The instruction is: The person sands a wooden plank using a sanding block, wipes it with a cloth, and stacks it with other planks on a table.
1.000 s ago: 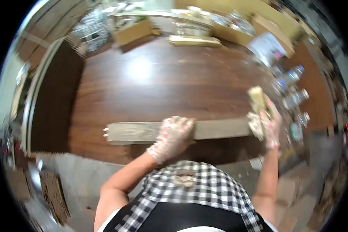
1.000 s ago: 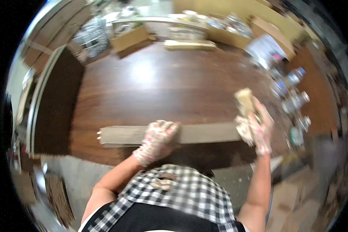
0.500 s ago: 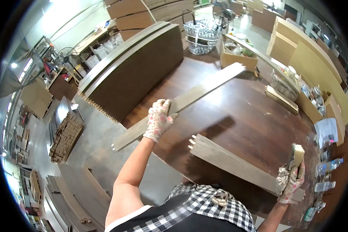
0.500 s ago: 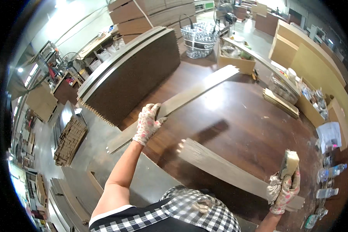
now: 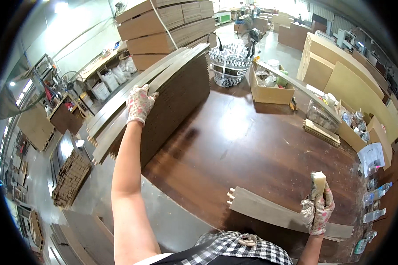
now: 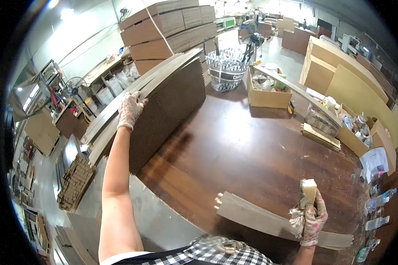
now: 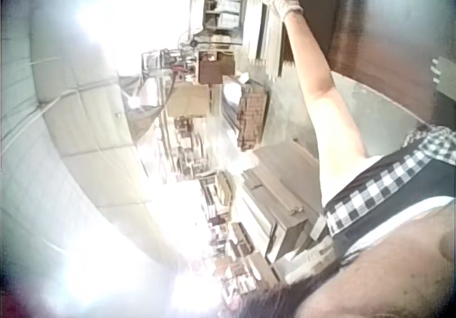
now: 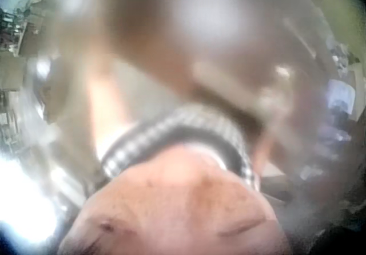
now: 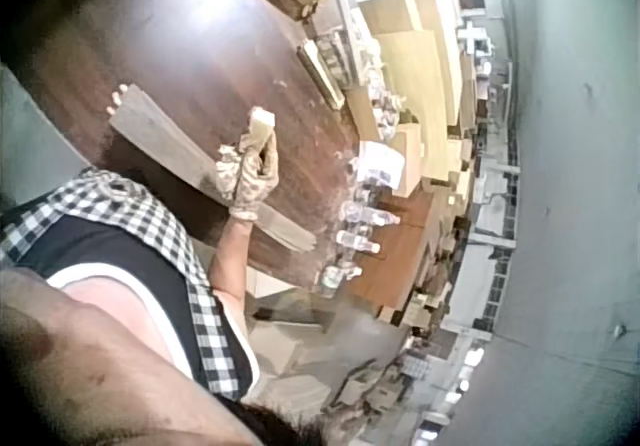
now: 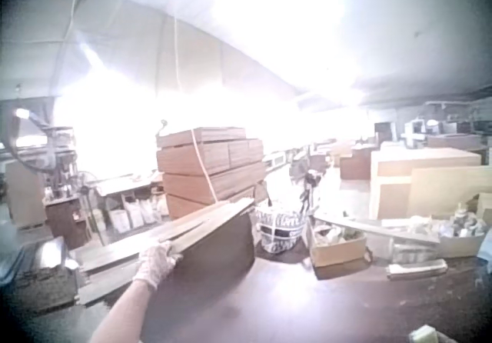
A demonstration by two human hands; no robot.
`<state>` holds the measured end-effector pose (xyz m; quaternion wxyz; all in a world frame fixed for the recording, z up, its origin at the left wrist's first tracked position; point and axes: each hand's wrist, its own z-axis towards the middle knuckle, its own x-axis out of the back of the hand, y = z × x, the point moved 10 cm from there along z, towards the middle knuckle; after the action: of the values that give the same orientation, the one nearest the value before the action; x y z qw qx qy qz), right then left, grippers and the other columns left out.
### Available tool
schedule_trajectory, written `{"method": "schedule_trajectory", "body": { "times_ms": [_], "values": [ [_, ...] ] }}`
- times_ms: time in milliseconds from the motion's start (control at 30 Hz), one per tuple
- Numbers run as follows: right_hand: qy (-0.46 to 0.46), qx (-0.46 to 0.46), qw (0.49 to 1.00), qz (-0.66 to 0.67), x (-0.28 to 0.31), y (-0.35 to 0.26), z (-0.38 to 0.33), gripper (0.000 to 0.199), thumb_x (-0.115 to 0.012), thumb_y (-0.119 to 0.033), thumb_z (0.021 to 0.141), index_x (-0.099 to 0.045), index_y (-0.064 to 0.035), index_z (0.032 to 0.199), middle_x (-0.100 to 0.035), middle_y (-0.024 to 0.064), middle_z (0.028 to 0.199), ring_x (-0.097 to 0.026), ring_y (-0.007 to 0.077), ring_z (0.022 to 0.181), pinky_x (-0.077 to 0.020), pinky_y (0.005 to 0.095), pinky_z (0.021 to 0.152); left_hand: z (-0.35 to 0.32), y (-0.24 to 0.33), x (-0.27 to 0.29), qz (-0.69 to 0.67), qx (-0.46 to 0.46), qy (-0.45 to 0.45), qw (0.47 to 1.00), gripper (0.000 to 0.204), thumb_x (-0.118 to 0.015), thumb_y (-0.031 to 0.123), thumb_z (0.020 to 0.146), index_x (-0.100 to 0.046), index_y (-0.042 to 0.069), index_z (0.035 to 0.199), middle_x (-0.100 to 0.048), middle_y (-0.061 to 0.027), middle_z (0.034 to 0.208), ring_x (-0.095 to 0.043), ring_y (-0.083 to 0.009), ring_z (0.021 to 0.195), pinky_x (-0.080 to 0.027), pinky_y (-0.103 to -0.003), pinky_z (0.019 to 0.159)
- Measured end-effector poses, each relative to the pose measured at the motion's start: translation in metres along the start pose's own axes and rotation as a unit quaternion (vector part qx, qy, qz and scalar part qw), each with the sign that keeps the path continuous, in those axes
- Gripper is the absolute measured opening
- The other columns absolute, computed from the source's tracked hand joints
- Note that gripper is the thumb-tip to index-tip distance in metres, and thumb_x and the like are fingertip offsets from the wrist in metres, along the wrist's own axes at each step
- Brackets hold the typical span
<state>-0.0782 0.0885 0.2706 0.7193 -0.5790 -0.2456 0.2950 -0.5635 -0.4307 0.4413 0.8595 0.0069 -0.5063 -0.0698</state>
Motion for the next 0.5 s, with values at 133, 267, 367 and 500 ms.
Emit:
{"method": "schedule_trajectory", "body": {
  "times_ms": [133, 267, 367, 500],
  "values": [
    [0.015, 0.018, 1.0, 0.004, -0.006, -0.002, 0.003, 0.058, -0.07, -0.025, 0.094, -0.052, 0.0085, 0.139, -0.063, 0.0137, 0.13, -0.061, 0.0192, 0.114, -0.0504, 0.0319, 0.097, 0.039, -0.008, -0.035, 0.029, 0.034, -0.063, 0.997, 0.051, -0.073, 0.047, 0.086, -0.069, 0.012, 0.123, -0.063, -0.0177, 0.124, -0.06, -0.035, 0.118, -0.05, -0.045, 0.099],
    [0.007, 0.014, 1.0, 0.003, -0.012, -0.002, 0.007, 0.061, -0.07, -0.028, 0.094, -0.052, 0.0081, 0.14, -0.062, 0.0128, 0.129, -0.062, 0.0174, 0.112, -0.051, 0.031, 0.094, 0.052, -0.015, -0.05, 0.029, 0.033, -0.07, 0.997, 0.049, -0.074, 0.049, 0.086, -0.071, 0.013, 0.118, -0.066, -0.018, 0.121, -0.062, -0.0355, 0.117, -0.051, -0.045, 0.099],
    [0.002, 0.007, 1.0, -0.003, -0.025, 0.0, 0.009, 0.062, -0.071, -0.028, 0.094, -0.05, 0.0081, 0.14, -0.062, 0.0129, 0.128, -0.062, 0.0176, 0.11, -0.0512, 0.0306, 0.093, 0.054, -0.029, -0.053, 0.072, 0.014, -0.061, 0.995, 0.047, -0.072, 0.053, 0.086, -0.075, 0.013, 0.111, -0.07, -0.0158, 0.113, -0.066, -0.0341, 0.112, -0.054, -0.045, 0.092],
    [-0.015, -0.044, 0.998, 0.039, -0.036, 0.009, 0.003, 0.059, -0.067, -0.024, 0.097, -0.048, 0.0081, 0.142, -0.063, 0.0142, 0.123, -0.066, 0.0187, 0.096, -0.0564, 0.0317, 0.077, 0.05, -0.015, -0.052, 0.111, -0.033, 0.015, 0.993, 0.037, -0.074, 0.049, 0.083, -0.075, 0.018, 0.104, -0.068, -0.0149, 0.102, -0.067, -0.0351, 0.099, -0.055, -0.048, 0.082]
  ]
}}
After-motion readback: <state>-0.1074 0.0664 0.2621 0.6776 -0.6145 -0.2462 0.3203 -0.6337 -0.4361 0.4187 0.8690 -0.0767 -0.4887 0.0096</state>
